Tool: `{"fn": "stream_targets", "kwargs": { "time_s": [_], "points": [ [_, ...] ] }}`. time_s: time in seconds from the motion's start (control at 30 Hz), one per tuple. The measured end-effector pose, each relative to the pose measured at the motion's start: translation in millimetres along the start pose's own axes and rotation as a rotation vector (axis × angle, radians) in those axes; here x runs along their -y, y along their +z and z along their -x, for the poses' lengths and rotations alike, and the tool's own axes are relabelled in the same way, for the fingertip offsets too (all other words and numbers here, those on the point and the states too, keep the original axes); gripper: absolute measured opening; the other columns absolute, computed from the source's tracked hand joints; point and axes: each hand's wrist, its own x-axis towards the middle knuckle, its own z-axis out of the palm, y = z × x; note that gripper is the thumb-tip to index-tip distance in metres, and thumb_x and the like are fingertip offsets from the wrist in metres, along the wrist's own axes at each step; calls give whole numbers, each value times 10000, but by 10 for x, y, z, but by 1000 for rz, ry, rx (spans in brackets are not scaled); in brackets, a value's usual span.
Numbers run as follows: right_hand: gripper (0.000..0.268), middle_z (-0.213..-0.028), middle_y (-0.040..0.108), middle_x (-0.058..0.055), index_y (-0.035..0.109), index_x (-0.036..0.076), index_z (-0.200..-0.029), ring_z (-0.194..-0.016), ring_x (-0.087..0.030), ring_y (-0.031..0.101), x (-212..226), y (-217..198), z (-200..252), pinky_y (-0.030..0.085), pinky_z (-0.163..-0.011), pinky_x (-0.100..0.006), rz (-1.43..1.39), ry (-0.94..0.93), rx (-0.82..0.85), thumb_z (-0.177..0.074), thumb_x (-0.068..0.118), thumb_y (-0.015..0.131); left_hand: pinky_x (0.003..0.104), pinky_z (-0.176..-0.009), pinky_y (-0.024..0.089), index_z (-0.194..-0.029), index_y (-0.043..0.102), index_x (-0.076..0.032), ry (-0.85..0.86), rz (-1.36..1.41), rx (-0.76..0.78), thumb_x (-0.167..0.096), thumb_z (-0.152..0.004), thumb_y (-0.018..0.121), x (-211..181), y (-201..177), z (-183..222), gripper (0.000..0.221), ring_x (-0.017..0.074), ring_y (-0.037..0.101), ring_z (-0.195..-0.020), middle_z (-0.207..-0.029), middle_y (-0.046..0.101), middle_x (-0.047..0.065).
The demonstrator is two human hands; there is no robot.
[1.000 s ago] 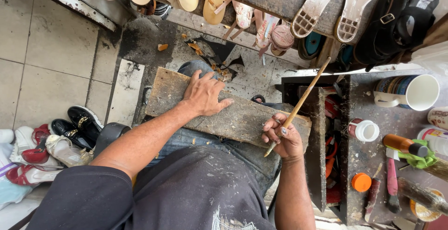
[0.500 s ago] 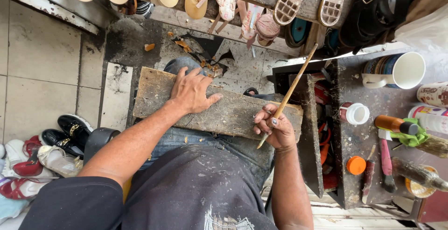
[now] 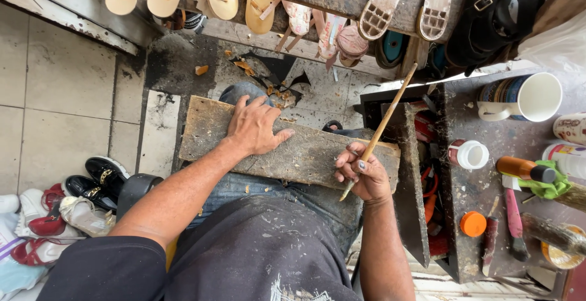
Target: Applying adhesive to a shoe sole using a brush at a repair bench
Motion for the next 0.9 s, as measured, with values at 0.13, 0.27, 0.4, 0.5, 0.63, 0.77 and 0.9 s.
{"fn": "stream_targets", "kwargs": {
  "time_s": [0.13,0.27,0.4,0.5,0.63,0.77,0.9],
  "points": [
    [465,-1084,701,-296,541,52,-1375,-522,-86,460,7,-19,5,569,-724,-451,0,11,3,-926,149,614,646,-1171,278,-1185,684,-106,-4,8,6,-793,-962,353,5,-15,-1,794,360,555,-1357,-1099,743,181],
    [463,-1089,703,-299,546,55,-1379,-529,-89,456,12,-17,4,567,-726,-453,-1,16,0,-929,140,609,644,-1169,283,-1176,687,-122,-2,-9,15,-775,-957,381,3,-22,7,754,349,559,-1355,-1089,746,169],
    [454,-1082,707,-293,559,58,-1369,-532,-91,457,27,41,-7,569,-721,-452,4,16,-11,-928,143,622,646,-1171,280,-1172,686,-120,-6,4,26,-782,-952,372,9,-17,3,765,354,557,-1357,-1086,747,172],
    [455,-1075,703,-304,552,50,-1367,-528,-91,456,26,43,-13,576,-717,-457,0,16,-13,-925,135,617,649,-1171,276,-1177,682,-116,-3,7,23,-767,-959,368,2,-32,9,755,358,553,-1360,-1087,743,178],
    [447,-1070,704,-303,555,53,-1362,-521,-91,450,14,40,-15,577,-711,-456,6,7,-10,-928,139,615,642,-1174,276,-1196,677,-121,-6,-3,30,-765,-959,362,-17,-70,5,756,349,551,-1364,-1110,742,166],
    [438,-1074,709,-294,556,58,-1358,-522,-84,453,6,6,-15,580,-712,-449,15,6,-11,-931,140,608,642,-1180,268,-1205,673,-115,-5,-2,44,-762,-963,354,-22,-84,7,762,352,539,-1376,-1125,737,173],
    [448,-1082,708,-296,545,64,-1367,-516,-83,447,3,5,-6,591,-728,-459,24,8,-5,-931,143,612,637,-1177,281,-1190,680,-112,-3,0,41,-783,-959,324,-33,-102,11,794,355,546,-1369,-1126,737,177]
  ]
}}
